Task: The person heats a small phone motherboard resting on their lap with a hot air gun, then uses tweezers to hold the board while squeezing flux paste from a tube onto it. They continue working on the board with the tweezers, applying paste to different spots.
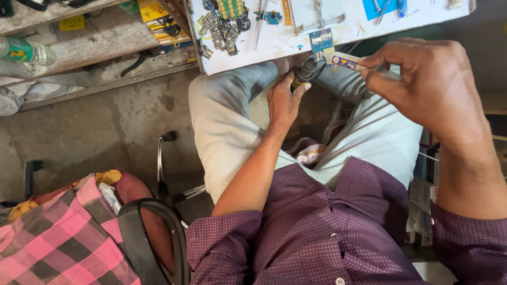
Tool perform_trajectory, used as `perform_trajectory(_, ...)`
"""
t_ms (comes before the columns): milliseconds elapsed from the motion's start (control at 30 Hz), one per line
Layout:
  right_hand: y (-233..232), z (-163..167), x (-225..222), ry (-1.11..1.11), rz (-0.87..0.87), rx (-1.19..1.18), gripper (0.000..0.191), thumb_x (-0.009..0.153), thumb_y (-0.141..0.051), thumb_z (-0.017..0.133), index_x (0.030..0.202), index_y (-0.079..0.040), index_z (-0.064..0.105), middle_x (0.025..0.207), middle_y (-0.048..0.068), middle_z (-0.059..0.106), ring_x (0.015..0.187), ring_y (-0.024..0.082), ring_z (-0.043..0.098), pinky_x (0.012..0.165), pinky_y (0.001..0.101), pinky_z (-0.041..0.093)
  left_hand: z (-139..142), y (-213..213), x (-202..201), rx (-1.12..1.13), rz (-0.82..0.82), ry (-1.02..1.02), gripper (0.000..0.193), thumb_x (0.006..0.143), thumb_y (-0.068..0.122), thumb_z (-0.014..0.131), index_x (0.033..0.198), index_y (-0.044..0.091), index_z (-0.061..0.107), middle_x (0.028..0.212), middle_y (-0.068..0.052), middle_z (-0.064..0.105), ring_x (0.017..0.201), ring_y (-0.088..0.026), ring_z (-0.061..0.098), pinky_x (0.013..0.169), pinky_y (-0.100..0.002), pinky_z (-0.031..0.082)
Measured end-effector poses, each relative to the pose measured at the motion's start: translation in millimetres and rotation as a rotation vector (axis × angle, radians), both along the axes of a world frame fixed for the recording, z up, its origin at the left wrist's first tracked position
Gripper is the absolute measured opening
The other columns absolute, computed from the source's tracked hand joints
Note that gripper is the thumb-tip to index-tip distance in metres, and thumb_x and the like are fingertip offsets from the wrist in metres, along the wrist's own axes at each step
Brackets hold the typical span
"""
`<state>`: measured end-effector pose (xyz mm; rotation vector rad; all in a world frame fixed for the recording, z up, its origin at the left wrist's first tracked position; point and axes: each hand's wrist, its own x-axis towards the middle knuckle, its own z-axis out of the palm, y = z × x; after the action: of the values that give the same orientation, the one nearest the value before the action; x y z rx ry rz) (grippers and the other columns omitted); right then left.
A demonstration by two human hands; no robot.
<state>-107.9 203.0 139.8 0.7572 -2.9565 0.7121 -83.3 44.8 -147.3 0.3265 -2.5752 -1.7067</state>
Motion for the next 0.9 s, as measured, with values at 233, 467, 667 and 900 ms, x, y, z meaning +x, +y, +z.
perform_trajectory(233, 2, 2, 1, -0.035, -0.049, 0.013, 0.014, 0.087, -0.006, 0.08, 0.096, 0.004, 0.075, 0.084, 0.017, 0.071, 0.048, 0.018, 0.051, 0.048, 0.0316, 0.041, 0, 0, 0, -0.009, 0.002, -0.003, 0.057, 0.084, 0.023, 0.079, 0.133, 0.0, 0.063, 0.128, -0.019, 0.069, 0.118, -0.035, 0.066, 0.101, -0.04, 0.05)
perform_trajectory(467, 12, -3, 7, -0.049, -0.063, 0.041, 0.016, 0.087, -0.007, 0.081, 0.099, 0.002, 0.078, 0.066, 0.014, 0.061, 0.046, 0.015, 0.046, 0.045, 0.0316, 0.036, 0, 1, 0, -0.01, 0.0, 0.003, 0.056, 0.083, 0.023, 0.08, 0.131, -0.002, 0.064, 0.127, -0.02, 0.069, 0.117, -0.035, 0.067, 0.101, -0.04, 0.05)
perform_trajectory(667, 40, -14, 23, -0.27, -0.321, -0.36, 0.016, 0.103, -0.008, 0.073, 0.115, 0.002, 0.067, 0.072, 0.008, 0.059, 0.056, 0.006, 0.045, 0.048, 0.0232, 0.029, 3, -1, 0, -0.008, 0.007, 0.053, 0.055, 0.083, 0.021, 0.081, 0.13, -0.002, 0.065, 0.125, -0.02, 0.07, 0.116, -0.036, 0.067, 0.1, -0.041, 0.051)
perform_trajectory(900, 69, -67, 25, -0.152, -0.687, -1.045, 0.018, 0.103, -0.004, 0.067, 0.118, -0.005, 0.058, 0.097, 0.003, 0.068, 0.078, 0.005, 0.063, 0.055, 0.0182, 0.042, 18, -3, 2, -0.03, -0.022, 0.038, 0.047, 0.082, 0.019, 0.082, 0.124, 0.0, 0.068, 0.116, -0.02, 0.073, 0.108, -0.038, 0.068, 0.093, -0.043, 0.052)
